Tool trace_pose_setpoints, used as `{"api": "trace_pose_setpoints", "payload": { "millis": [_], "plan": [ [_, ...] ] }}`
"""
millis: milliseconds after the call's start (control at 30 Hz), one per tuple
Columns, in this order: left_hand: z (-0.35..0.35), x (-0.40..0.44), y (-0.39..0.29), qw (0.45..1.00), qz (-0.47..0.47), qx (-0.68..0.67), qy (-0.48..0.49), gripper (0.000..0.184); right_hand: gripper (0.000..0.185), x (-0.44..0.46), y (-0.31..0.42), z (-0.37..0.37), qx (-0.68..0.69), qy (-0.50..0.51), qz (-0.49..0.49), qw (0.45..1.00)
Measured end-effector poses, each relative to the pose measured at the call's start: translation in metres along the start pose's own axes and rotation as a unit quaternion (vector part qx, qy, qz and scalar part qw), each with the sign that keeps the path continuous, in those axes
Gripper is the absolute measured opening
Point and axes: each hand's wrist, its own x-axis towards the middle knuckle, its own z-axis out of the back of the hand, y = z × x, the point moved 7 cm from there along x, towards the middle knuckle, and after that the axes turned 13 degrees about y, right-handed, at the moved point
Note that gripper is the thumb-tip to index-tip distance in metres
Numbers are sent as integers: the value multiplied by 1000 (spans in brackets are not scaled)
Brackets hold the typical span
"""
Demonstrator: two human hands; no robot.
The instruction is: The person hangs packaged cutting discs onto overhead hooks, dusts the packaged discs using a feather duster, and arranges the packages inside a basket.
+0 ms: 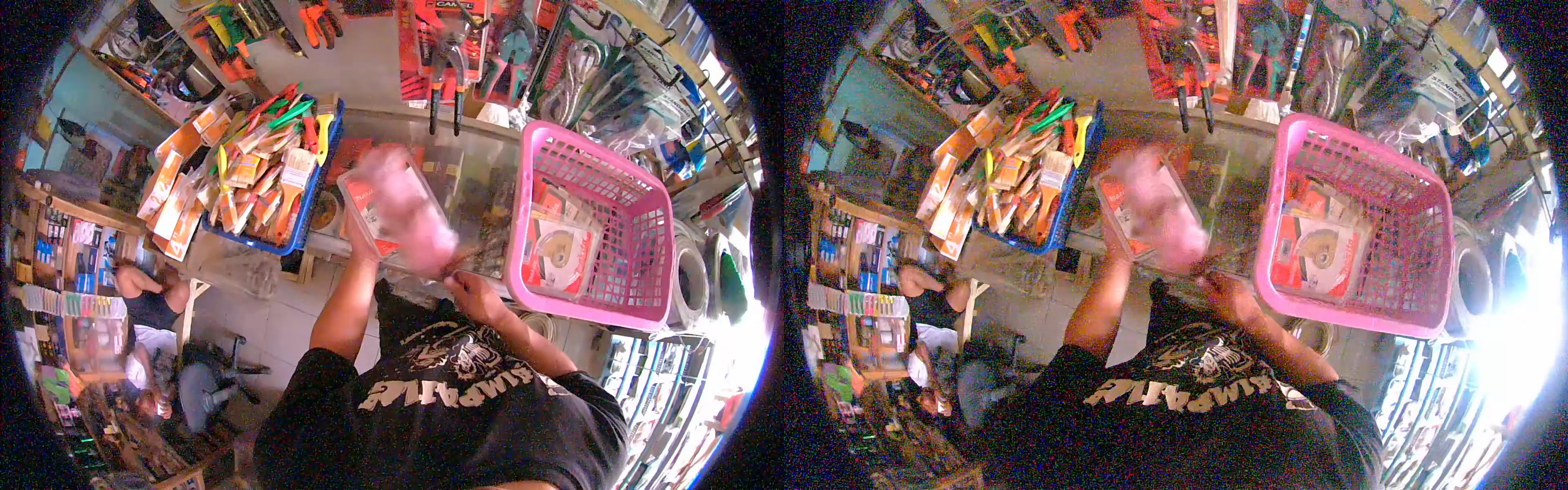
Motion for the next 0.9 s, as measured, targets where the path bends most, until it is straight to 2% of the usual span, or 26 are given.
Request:
{"api": "trace_pose_setpoints", "payload": {
  "millis": [100, 133, 200, 300, 367, 433, 500, 600, 633, 667, 700, 733, 800, 900],
  "plan": [
    [-25, 3, 4, 999, 35, -35, -14, 58, 46, -10, 7, -2, 37, 11, 16, 999],
    [-31, 4, 4, 998, 43, -47, -18, 58, 46, -8, 5, 1, 59, -22, 17, 998],
    [5, 1, -1, 999, 3, 21, -41, 58, 45, -3, -2, 3, 102, -85, 16, 991],
    [14, -6, -5, 994, 10, 86, -61, 58, 45, -6, 12, -8, -8, 32, 34, 999],
    [10, -6, -9, 989, 15, 129, -72, 58, 45, 1, 0, -6, 36, -19, 20, 999],
    [-7, 3, -1, 1000, 11, 16, 5, 52, 44, 5, -5, -1, 46, -52, 12, 998],
    [1, -6, 5, 999, 26, 14, -46, 49, 43, 0, 4, 5, 30, -68, 6, 997],
    [1, -1, 3, 998, 4, -59, -22, 50, 42, -7, 16, -1, -27, -4, 38, 999],
    [-3, 4, 2, 991, -14, -136, 1, 50, 41, -3, 7, 1, 19, -49, 28, 998],
    [-9, 7, 2, 962, -38, -268, 27, 51, 41, 5, -8, 0, 63, -93, 19, 993],
    [-38, 15, -8, 998, -36, -11, -44, 51, 41, 5, -7, 1, 62, -98, 28, 993],
    [-23, 10, -7, 999, -31, -8, -29, 51, 41, 4, -5, 3, 61, -104, 36, 992],
    [-5, 5, -4, 1000, -12, 3, -26, 52, 41, -11, 28, 7, -27, -42, 88, 995],
    [3, 3, -1, 1000, -1, 3, -24, 53, 39, -2, 11, 7, 38, -59, 20, 997]
  ]
}}
